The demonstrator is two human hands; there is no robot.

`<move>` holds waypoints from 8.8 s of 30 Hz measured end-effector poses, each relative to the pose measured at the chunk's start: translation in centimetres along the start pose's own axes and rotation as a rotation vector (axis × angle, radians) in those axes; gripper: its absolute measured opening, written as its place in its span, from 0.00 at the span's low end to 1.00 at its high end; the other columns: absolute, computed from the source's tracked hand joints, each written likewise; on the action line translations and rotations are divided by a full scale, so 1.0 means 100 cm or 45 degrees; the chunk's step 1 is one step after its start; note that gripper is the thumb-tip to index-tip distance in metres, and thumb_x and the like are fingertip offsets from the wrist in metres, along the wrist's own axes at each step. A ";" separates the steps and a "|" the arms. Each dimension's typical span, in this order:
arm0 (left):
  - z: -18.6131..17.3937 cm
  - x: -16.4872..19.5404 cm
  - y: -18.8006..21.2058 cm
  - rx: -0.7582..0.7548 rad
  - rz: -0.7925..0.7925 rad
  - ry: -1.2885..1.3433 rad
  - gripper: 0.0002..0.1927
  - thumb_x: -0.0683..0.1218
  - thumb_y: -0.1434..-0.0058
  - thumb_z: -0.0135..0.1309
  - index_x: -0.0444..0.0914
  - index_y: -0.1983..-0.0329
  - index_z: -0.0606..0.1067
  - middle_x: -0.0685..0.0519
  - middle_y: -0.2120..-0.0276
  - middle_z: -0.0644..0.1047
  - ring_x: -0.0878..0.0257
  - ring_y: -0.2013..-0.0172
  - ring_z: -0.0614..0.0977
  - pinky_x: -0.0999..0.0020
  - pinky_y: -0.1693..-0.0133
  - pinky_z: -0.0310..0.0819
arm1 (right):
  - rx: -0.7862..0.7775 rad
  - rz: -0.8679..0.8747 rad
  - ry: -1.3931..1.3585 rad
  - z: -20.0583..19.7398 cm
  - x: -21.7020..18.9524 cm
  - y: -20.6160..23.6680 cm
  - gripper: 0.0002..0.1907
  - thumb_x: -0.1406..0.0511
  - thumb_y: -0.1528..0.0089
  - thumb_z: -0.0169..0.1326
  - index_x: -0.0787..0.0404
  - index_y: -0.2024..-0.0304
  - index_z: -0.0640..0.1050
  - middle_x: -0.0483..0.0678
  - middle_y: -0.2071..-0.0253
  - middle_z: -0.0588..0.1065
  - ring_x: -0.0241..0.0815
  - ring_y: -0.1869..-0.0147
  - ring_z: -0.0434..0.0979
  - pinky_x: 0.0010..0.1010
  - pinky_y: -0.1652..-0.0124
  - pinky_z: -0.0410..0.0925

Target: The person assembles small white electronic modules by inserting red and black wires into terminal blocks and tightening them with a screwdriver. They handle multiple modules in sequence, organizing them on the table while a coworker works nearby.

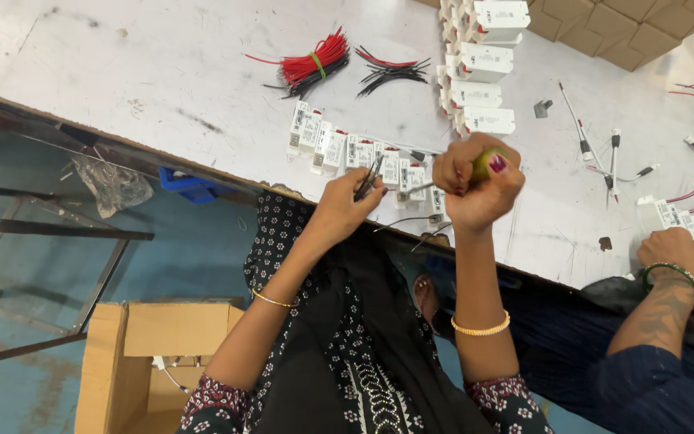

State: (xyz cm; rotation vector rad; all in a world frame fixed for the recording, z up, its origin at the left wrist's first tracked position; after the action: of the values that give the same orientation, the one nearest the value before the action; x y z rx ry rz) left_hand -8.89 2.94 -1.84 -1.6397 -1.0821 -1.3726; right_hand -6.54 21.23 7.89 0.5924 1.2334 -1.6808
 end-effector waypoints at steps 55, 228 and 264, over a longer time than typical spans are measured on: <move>0.039 -0.004 0.004 0.087 0.171 -0.461 0.12 0.50 0.38 0.56 0.38 0.57 0.76 0.46 0.74 0.80 0.46 0.70 0.81 0.52 0.69 0.73 | 0.118 -0.080 0.066 -0.004 -0.006 0.002 0.25 0.51 0.33 0.42 0.60 0.77 0.59 0.42 0.83 0.52 0.31 0.84 0.43 0.25 0.83 0.42; -0.109 -0.007 0.001 0.231 -0.066 0.086 0.17 0.41 0.31 0.37 0.37 0.49 0.77 0.58 0.78 0.65 0.71 0.77 0.64 0.72 0.74 0.63 | -0.215 0.067 -0.098 0.081 0.068 -0.054 0.24 0.54 0.30 0.42 0.58 0.78 0.57 0.42 0.83 0.49 0.32 0.83 0.43 0.28 0.81 0.43; -0.097 -0.002 0.003 0.187 0.146 0.016 0.06 0.40 0.38 0.58 0.31 0.62 0.76 0.54 0.70 0.74 0.71 0.72 0.71 0.75 0.67 0.71 | 0.048 -0.037 0.038 0.069 0.058 -0.051 0.25 0.53 0.25 0.32 0.60 0.73 0.56 0.45 0.80 0.47 0.33 0.84 0.39 0.27 0.82 0.42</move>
State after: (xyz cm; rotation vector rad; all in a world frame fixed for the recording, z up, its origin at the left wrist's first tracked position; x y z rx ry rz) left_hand -12.21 -6.04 -0.43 -1.5594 -1.0395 -1.1996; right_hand -12.67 12.91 8.22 0.6270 1.2389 -1.7286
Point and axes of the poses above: each hand's wrist, its own y-axis away from the middle knuckle, its own z-axis out of the palm, x = y × z, the point moved 4 cm from there along -y, towards the middle knuckle
